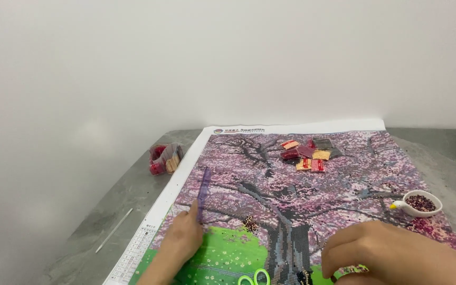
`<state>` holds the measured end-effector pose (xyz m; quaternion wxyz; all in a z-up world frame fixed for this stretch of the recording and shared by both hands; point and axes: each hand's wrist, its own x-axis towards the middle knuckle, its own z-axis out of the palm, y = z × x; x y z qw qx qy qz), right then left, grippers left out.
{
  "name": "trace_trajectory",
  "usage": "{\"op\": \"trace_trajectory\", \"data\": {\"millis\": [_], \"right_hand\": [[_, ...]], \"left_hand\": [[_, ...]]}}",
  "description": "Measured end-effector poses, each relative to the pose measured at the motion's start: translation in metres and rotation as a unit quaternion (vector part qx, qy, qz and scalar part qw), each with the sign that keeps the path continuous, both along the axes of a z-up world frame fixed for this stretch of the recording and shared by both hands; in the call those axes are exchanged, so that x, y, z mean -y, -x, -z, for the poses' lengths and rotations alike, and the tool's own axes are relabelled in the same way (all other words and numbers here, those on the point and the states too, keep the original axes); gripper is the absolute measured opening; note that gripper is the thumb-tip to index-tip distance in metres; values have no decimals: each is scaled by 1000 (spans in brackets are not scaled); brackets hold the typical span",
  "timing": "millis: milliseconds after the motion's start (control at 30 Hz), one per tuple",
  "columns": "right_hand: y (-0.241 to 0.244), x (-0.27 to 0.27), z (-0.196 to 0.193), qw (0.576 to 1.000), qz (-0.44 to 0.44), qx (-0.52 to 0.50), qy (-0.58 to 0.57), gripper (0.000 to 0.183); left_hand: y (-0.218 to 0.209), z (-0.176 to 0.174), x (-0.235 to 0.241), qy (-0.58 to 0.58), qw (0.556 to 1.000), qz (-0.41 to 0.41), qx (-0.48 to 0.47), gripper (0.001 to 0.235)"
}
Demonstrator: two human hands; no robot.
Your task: The person uses scissors to cut a protective film from a diamond painting canvas and then places small colored beads onto the adhesive surface. They handle several small packets of beads and a white spoon containing beads while working on the artwork.
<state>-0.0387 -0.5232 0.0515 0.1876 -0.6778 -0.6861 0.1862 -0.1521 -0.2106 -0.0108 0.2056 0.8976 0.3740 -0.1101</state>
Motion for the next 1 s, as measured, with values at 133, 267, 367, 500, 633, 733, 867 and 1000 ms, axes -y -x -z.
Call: {"op": "trace_trajectory", "data": {"millis": [133,267,367,500,633,733,867,1000], "right_hand": [[0,5,-4,988,111,3,110,22],[1,9,-6,972,167,40,159,24],[-3,12,-3,979,150,32,136,22],[-7,17,-1,984,141,42,100,22],[-11,18,3,988,135,39,71,22],[-15,17,4,987,138,46,70,21],[-18,23,1,990,124,62,32,20],[-37,48,5,986,141,86,-4,23]], "left_hand": [[-3,7,34,22,996,83,19,71],[-19,65,29,-31,974,212,73,73],[-13,60,39,-14,961,253,116,67],[-2,11,41,55,977,185,92,60],[-4,12,30,38,991,114,64,62],[-6,20,35,32,988,138,55,63],[-12,43,28,8,972,202,118,63],[-15,64,7,-20,939,263,223,61]]}}
